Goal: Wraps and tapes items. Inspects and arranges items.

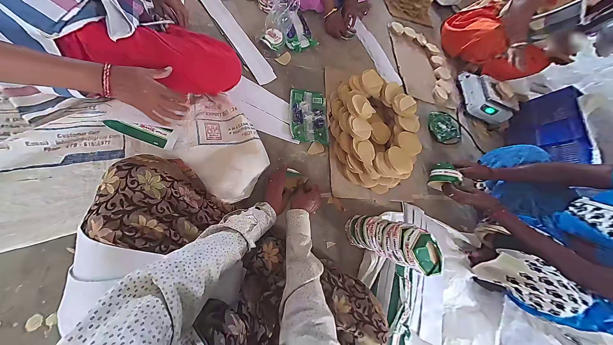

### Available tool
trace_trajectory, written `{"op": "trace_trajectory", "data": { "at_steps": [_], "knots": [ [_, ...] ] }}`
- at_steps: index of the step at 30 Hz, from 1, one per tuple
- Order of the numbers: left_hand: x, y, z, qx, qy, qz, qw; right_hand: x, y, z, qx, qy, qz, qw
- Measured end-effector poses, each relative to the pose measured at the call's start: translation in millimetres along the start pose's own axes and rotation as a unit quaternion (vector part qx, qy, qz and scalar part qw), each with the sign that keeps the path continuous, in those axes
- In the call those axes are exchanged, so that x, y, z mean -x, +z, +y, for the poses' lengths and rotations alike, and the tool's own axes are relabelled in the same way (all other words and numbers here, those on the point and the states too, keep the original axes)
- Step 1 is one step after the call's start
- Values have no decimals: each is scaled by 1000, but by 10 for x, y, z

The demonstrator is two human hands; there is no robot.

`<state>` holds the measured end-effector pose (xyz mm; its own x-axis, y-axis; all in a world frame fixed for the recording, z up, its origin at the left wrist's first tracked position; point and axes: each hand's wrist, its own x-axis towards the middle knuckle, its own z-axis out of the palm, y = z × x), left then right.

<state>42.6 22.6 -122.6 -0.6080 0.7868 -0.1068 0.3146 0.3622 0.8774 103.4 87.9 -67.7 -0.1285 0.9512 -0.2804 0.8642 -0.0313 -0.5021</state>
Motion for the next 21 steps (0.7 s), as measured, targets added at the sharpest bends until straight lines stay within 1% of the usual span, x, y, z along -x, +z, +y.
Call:
{"op": "trace_trajectory", "data": {
  "at_steps": [2, 4, 5, 6, 7, 8, 11, 12, 14, 16, 18, 20, 21],
  "knots": [
    [50, 0, 35, -7, -17, -7, 1000, 185, 111, 91, 36, -67, 13, 997],
    [85, -221, 322, -35, -74, -68, 994, 262, 149, 180, 69, -160, 9, 985],
    [87, -284, 411, -33, -91, -87, 992, 271, 148, 223, 68, -192, 10, 979],
    [84, -288, 432, -29, -93, -87, 991, 266, 138, 263, 54, -216, 14, 975],
    [85, -292, 451, -19, -92, -79, 992, 245, 127, 296, 31, -228, 18, 973],
    [94, -295, 455, -10, -90, -70, 993, 216, 118, 311, 2, -222, 19, 975],
    [85, -299, 434, 0, -93, -56, 994, 9, 73, 197, -49, -142, -5, 989],
    [67, -283, 385, -4, -82, -57, 995, -101, 66, 150, -51, -138, -10, 989],
    [47, -272, 318, -15, -56, -64, 996, -284, 57, 116, -30, -173, -30, 984],
    [18, -266, 276, -37, -40, -87, 995, -387, 63, 164, -12, -252, -31, 967],
    [11, -253, 266, -47, -30, -97, 994, -404, 58, 210, 15, -308, -34, 951],
    [23, -296, 322, -40, -43, -103, 993, -327, 70, 246, 73, -359, -37, 930],
    [33, -339, 400, -28, -63, -113, 991, -275, 93, 288, 110, -383, -32, 917]
  ]
}}
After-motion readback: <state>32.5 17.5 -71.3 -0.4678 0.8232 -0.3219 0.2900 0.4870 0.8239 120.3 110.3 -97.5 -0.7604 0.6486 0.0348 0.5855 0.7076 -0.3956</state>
